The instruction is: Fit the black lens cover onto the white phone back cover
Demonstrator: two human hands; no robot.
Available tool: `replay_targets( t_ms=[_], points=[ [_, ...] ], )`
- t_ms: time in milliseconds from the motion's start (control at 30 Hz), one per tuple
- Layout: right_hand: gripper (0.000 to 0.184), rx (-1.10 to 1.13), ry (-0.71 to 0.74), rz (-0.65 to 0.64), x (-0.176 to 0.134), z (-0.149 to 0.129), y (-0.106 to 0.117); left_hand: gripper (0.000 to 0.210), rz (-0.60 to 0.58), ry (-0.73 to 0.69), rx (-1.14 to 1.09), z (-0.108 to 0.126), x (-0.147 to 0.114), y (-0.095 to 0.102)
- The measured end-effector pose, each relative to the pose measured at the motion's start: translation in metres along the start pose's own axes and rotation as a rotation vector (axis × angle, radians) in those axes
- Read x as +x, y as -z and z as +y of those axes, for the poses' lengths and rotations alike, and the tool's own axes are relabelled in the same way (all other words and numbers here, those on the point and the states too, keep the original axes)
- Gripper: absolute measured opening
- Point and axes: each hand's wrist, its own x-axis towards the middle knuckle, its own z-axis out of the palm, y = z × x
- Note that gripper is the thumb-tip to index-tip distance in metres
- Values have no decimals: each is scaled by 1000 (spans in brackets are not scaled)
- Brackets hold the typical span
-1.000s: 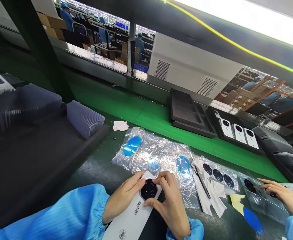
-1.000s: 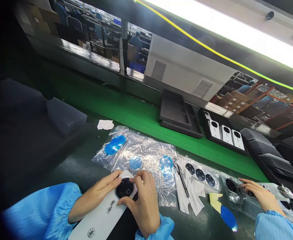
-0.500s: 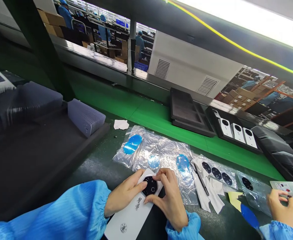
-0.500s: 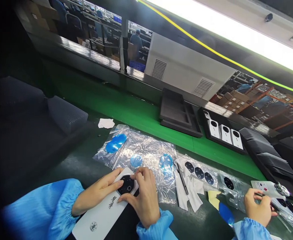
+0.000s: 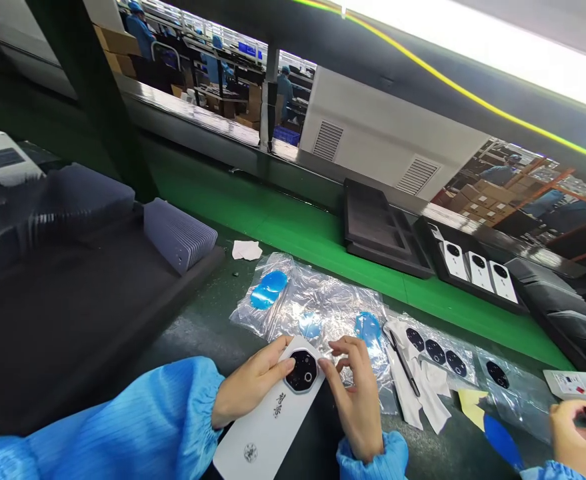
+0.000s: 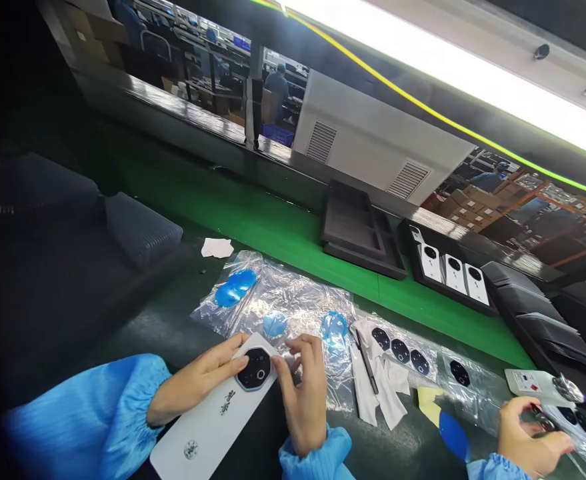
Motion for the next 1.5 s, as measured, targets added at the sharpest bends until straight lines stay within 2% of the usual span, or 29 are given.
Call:
replay_targets(
  t_ms=[67,167,267,333,467,633,733,900,1067,1267,1367,1500],
  points=[
    [27,126,-200,-67,-1,2,-1,58,23,-22,-19,-1,1,1],
    [51,398,-447,-285,-1,2,-4,59,27,-25,-53,-2,4,2],
    [57,610,-541,-444,1,0,-6,64,5,1,-72,-2,5,3],
    [57,678,-557,-474,1,0,-6,67,15,9,-70,-1,5,2],
    [53,727,-573,-491,1,0,-6,69,29,36,-64,1,3,2],
    [50,767,-579,-452,0,-4,-10,61,84,42,-5,-2,2,2],
    [54,786,-623,-412,-2,-6,-14,57,99,21,30,-7,3,3],
    [53,814,-637,-385,-6,-7,-18,45,114,-51,129,-9,2,3],
    [53,845,-643,-370,-7,-9,-19,60,88,29,177,-1,0,1],
    [50,840,-616,-373,-6,-16,-21,58,84,22,166,1,0,1],
    [46,816,-621,-362,-7,-15,-22,61,64,36,101,0,0,2],
    [48,798,-625,-350,-8,-11,-25,77,9,133,-26,6,-2,1]
  ],
)
